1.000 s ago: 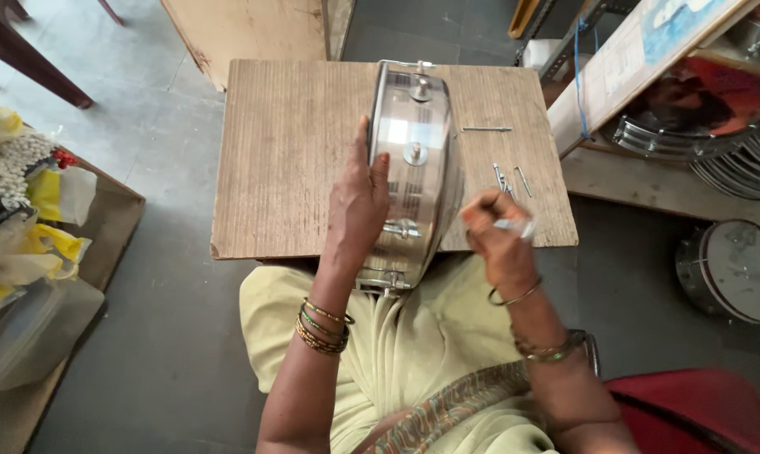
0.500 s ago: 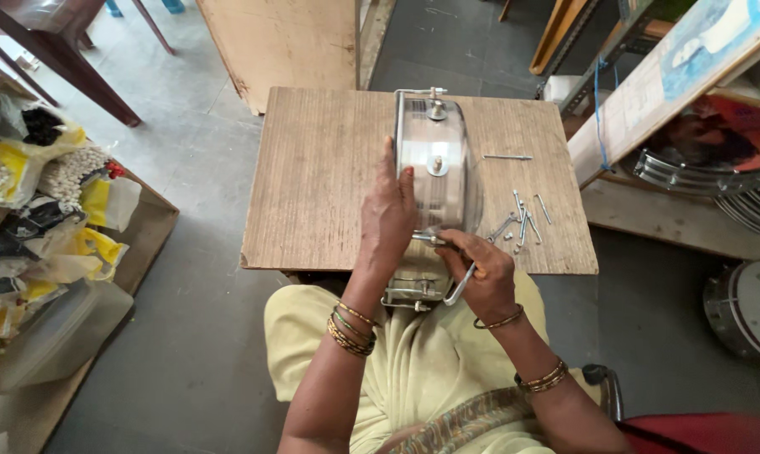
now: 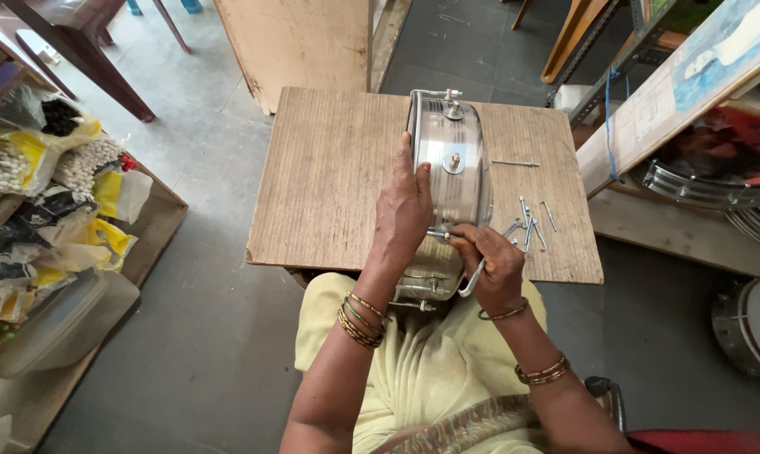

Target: The person attaches metal components to the frame of a drum using small bolts and a tool.

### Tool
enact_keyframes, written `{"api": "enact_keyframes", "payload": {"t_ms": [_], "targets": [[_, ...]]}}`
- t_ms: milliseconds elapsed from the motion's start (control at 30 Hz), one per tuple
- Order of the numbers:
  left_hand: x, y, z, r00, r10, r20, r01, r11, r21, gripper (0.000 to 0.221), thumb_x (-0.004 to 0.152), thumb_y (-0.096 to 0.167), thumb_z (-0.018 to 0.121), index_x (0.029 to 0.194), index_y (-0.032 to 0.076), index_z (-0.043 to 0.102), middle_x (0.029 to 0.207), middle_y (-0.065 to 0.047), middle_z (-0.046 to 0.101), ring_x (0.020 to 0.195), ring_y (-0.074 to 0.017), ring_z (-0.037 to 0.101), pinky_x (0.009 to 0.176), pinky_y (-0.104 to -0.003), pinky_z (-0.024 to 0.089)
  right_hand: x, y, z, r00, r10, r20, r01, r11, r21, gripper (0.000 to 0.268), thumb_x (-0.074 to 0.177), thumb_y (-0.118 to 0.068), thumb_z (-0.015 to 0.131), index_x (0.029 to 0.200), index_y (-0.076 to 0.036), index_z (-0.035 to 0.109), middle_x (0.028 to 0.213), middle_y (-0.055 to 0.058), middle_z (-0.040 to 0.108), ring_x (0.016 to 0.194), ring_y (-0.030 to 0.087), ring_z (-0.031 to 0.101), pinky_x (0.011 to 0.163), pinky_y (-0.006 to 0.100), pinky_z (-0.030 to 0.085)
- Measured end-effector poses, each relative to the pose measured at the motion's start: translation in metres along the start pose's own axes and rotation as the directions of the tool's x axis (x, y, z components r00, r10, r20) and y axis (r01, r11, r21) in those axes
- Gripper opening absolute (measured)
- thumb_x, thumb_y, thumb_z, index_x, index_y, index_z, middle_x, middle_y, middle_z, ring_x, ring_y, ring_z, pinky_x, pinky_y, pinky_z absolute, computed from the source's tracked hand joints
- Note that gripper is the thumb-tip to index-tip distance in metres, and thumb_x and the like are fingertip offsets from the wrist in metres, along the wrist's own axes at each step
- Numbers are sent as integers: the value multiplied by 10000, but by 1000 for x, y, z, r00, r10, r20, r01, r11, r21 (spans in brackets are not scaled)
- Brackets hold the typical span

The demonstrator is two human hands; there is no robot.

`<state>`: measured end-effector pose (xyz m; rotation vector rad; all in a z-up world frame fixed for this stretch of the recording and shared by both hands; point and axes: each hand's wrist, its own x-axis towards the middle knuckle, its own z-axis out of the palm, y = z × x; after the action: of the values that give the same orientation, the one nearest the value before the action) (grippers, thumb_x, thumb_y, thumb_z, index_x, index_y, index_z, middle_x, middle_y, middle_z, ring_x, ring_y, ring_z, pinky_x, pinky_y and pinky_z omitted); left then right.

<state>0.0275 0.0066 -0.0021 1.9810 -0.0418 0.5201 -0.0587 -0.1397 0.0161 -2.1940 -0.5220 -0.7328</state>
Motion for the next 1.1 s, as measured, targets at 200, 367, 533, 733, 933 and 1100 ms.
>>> {"api": "enact_keyframes", "payload": {"t_ms": [200, 367, 533, 733, 933, 1100], "targets": [[-3, 15, -2, 998, 53, -23, -53, 999, 8, 565, 1060, 230, 527, 1569, 69, 342, 1001, -294, 701, 805, -479, 689, 655, -536, 525, -7, 10, 2, 992, -122, -29, 121, 992, -37, 206, 910, -133, 776, 1089, -64, 699, 835, 93, 680, 702, 239, 652, 607, 346, 505], [-7, 38, -16, 993, -88, 84, 85, 996, 30, 590, 1047, 251, 498, 1579, 72, 315, 829, -260, 698, 692, -435, 694, 611, -525, 514, -13, 24, 4, 987, -153, -56, 151, 988, -45, 199, 909, -145, 788, 1072, -63, 709, 764, 75, 641, 644, 235, 614, 582, 353, 481], [-8, 31, -10, 997, -48, 55, 45, 998, 43, 573, 1058, 254, 494, 1572, 57, 336, 903, -273, 707, 754, -449, 695, 632, -536, 521, -12, 15, -2, 990, -136, -35, 134, 989, -61, 200, 909, -132, 784, 1082, -59, 717, 777, 85, 647, 658, 239, 626, 586, 356, 485], [-5, 23, 4, 999, 38, 14, -39, 999, 19, 560, 1058, 240, 499, 1561, 47, 346, 1083, -291, 704, 867, -456, 700, 721, -528, 544, -9, 9, -11, 991, -120, -60, 122, 992, 38, 199, 933, -124, 769, 1097, -65, 675, 940, 101, 711, 812, 245, 707, 683, 341, 552], [-26, 22, -15, 980, 185, 78, -171, 972, -161, 653, 1028, 231, 603, 1545, -8, 282, 1233, -348, 631, 994, -451, 699, 799, -488, 566, -21, 23, -7, 994, -94, -53, 95, 995, 16, 213, 870, -118, 806, 1055, -57, 720, 791, 93, 654, 657, 228, 616, 595, 349, 490], [-31, 17, -15, 987, 82, 136, -53, 978, -203, 575, 1045, 199, 558, 1570, 74, 356, 1200, -290, 691, 988, -429, 718, 808, -474, 558, -25, 33, 0, 991, -105, -79, 111, 991, 77, 195, 882, -135, 800, 1051, -72, 726, 746, 74, 601, 632, 218, 557, 582, 347, 442]]}}
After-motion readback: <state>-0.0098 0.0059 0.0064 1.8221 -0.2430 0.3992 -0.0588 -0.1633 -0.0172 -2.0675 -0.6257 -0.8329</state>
